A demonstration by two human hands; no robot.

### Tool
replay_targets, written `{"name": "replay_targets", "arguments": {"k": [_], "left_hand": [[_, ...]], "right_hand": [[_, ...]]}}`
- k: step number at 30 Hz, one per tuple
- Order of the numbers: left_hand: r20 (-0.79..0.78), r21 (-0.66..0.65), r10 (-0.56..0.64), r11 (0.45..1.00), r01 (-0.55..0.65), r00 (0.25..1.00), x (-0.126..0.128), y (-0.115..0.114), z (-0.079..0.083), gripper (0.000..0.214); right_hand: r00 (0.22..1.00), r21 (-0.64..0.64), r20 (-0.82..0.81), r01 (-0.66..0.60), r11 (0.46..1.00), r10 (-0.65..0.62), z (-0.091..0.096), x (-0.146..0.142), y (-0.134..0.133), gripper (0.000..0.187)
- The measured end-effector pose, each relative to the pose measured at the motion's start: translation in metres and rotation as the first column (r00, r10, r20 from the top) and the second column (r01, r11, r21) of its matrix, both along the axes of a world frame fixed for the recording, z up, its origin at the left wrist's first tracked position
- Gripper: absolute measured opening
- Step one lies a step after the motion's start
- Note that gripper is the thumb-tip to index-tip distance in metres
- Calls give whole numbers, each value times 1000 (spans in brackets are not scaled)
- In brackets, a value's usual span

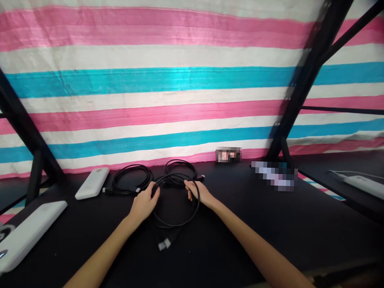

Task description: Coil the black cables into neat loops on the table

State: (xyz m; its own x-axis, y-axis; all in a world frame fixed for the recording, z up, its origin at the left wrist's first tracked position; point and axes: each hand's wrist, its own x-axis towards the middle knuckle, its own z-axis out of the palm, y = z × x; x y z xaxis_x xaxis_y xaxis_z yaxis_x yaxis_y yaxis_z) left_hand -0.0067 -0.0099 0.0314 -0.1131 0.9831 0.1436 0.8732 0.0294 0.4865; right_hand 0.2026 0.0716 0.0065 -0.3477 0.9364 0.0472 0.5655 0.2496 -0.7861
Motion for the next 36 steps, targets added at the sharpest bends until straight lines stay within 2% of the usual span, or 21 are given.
{"name": "replay_targets", "arguments": {"k": [6,11,19,23,28,33,36], "left_hand": [[12,10,-13,1000,12,1000,-3,2,-3,38],[-17,-32,-12,999,11,1000,-4,4,-4,35],[-37,9,-9,1000,9,999,-6,7,-10,22],[9,25,-57,998,57,998,-9,9,-13,27],[126,136,-90,988,72,988,-16,13,-14,33],[260,298,-54,954,-27,964,-18,14,-13,29],[403,357,-46,927,-110,914,-16,12,-10,29]], "right_hand": [[998,41,61,-25,999,23,4,1,-4,43],[990,85,133,-50,995,39,11,1,-9,40],[984,86,169,-67,994,52,19,1,-18,39],[984,78,168,-77,994,63,22,0,-20,39],[990,58,110,-99,993,92,24,1,-20,47],[992,-23,-73,-102,994,100,17,1,-16,51],[967,-82,-226,-138,987,116,12,-2,-12,46]]}}
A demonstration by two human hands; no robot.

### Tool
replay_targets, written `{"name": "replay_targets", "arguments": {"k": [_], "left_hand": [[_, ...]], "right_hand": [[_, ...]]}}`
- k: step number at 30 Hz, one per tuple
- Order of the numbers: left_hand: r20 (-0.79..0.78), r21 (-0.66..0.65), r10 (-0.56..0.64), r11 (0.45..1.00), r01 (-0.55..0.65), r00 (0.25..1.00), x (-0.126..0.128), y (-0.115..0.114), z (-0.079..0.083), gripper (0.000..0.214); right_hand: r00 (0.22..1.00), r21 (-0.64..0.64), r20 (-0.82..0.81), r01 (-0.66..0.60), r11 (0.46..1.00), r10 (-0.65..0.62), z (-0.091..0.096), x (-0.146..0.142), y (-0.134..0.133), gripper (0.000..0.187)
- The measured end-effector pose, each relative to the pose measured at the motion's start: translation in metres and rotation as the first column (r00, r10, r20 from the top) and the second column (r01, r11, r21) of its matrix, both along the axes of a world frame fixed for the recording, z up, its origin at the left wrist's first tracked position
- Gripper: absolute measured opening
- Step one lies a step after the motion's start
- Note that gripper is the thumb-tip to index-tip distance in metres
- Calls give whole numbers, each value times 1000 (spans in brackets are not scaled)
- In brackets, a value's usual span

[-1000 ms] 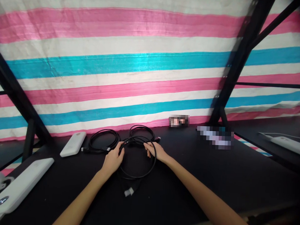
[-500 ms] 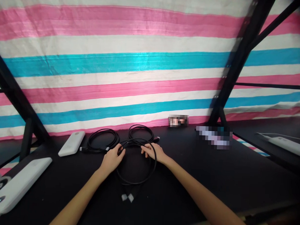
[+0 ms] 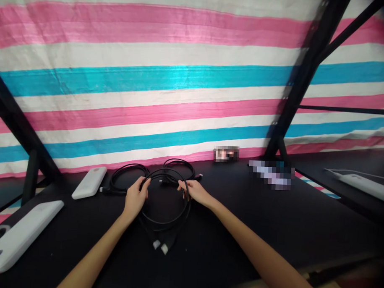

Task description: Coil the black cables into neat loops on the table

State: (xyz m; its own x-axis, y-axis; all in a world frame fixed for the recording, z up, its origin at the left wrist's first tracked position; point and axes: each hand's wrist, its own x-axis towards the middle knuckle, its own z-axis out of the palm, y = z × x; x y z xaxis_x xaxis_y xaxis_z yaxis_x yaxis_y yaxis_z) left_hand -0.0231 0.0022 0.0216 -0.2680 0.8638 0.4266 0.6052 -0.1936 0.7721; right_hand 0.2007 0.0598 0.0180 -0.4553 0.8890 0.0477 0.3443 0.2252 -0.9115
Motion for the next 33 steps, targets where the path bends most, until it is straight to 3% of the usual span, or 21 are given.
{"name": "replay_targets", "arguments": {"k": [4,8,11,19,23,33], "left_hand": [[217,83,40,995,-60,975,0,-4,9,27],[449,169,59,974,-150,892,-4,-4,17,29],[535,204,26,966,-159,845,-5,-3,20,32],[480,173,-69,985,-17,874,5,-7,21,34],[435,172,-75,985,-1,897,3,-8,22,33],[209,128,-43,992,17,977,2,-8,19,32]], "right_hand": [[991,-70,-131,-45,997,36,-2,-4,3,35],[980,-81,-199,-34,996,18,-2,-5,3,25],[964,-79,-266,-3,997,-18,-4,-4,5,24],[900,2,-413,152,988,-137,11,3,5,34],[868,45,-455,243,969,-197,20,9,5,37],[876,78,-436,265,961,-206,17,10,6,38]]}}
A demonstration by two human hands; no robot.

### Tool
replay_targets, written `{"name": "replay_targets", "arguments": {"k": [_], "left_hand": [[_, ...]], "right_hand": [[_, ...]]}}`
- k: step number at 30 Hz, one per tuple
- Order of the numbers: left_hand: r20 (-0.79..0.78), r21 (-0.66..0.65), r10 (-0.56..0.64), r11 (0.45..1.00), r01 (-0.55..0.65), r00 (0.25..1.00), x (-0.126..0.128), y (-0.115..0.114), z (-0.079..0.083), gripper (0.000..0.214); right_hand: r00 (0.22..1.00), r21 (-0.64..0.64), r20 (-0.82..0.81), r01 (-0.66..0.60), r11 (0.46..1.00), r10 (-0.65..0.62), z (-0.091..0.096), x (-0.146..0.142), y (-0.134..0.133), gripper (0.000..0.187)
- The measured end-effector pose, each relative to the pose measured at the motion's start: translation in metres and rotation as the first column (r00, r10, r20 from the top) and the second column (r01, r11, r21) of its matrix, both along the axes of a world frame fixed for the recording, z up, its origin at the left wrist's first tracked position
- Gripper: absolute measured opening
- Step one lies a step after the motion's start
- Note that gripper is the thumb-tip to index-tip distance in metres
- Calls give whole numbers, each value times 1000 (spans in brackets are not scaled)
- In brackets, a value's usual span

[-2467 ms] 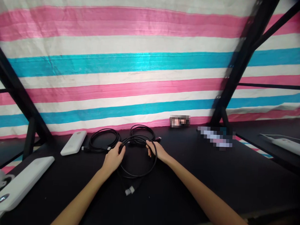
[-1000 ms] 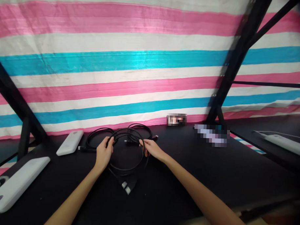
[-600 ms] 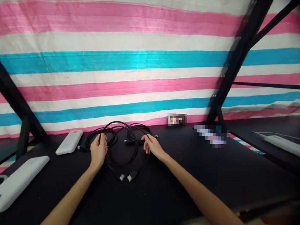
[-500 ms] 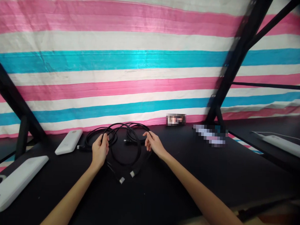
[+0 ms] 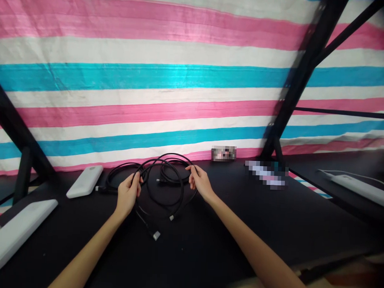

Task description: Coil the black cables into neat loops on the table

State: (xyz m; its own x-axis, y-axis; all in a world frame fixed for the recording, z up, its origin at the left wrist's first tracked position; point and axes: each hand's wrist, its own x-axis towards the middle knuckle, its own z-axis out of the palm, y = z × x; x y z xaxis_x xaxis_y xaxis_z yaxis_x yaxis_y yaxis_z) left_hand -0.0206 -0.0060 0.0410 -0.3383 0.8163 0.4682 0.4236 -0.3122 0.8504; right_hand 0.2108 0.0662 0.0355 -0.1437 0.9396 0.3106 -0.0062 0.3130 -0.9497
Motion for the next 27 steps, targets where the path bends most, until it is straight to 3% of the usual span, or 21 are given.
{"name": "replay_targets", "arguments": {"k": [14,23,27], "left_hand": [[-102,-116,9,993,-21,995,-4,3,-6,35],[-400,-93,-4,995,-37,917,-9,5,-15,41],[-437,-100,7,993,-56,900,-7,5,-12,40]], "right_hand": [[994,-35,106,5,999,-1,1,-2,-4,38],[977,-63,203,-46,997,58,-7,-3,-3,40],[976,-82,198,-79,993,94,-10,-4,-2,39]]}}
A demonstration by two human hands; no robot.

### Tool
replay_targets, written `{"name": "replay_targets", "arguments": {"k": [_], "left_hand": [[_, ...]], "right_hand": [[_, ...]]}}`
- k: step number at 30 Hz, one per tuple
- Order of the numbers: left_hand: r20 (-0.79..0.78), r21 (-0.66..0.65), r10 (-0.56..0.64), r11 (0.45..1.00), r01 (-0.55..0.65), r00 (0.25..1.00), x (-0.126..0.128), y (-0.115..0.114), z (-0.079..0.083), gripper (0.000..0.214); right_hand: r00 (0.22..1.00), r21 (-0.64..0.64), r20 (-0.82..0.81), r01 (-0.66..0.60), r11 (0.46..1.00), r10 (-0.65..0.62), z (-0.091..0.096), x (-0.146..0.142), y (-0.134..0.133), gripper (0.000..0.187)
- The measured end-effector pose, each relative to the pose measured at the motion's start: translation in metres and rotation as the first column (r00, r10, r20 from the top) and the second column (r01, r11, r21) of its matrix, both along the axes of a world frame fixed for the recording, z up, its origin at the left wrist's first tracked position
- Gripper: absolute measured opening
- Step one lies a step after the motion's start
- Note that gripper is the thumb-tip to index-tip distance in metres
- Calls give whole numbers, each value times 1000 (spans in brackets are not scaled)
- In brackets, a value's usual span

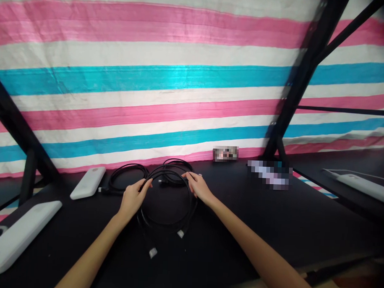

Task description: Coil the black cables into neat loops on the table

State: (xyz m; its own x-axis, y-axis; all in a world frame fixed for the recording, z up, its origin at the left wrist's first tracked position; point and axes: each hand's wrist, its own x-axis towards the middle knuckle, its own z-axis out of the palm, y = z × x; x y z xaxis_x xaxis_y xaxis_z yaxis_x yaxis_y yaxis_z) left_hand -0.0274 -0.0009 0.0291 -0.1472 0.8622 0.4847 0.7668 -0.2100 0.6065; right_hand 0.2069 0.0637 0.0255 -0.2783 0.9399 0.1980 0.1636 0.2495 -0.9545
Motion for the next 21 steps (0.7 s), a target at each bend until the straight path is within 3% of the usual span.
{"name": "replay_targets", "arguments": {"k": [3,5,9,13,15,21], "left_hand": [[80,16,6,1000,-7,997,3,0,4,40],[238,-2,18,1000,-18,971,4,-1,6,41],[591,-95,100,994,-54,800,3,0,8,45],[706,-134,165,986,-99,689,-3,2,9,49],[690,-152,187,982,-112,699,-3,3,11,52],[428,-67,62,997,-37,902,2,2,12,44]], "right_hand": [[1000,-24,-23,-4,1000,4,0,1,1,40],[998,-43,-56,-3,999,1,0,2,3,41],[991,-78,-132,-16,997,6,3,4,4,42],[977,-115,-214,-35,993,10,9,6,3,39],[969,-133,-246,-41,990,7,12,7,3,39],[949,-160,-314,-43,986,-10,19,10,2,40]]}}
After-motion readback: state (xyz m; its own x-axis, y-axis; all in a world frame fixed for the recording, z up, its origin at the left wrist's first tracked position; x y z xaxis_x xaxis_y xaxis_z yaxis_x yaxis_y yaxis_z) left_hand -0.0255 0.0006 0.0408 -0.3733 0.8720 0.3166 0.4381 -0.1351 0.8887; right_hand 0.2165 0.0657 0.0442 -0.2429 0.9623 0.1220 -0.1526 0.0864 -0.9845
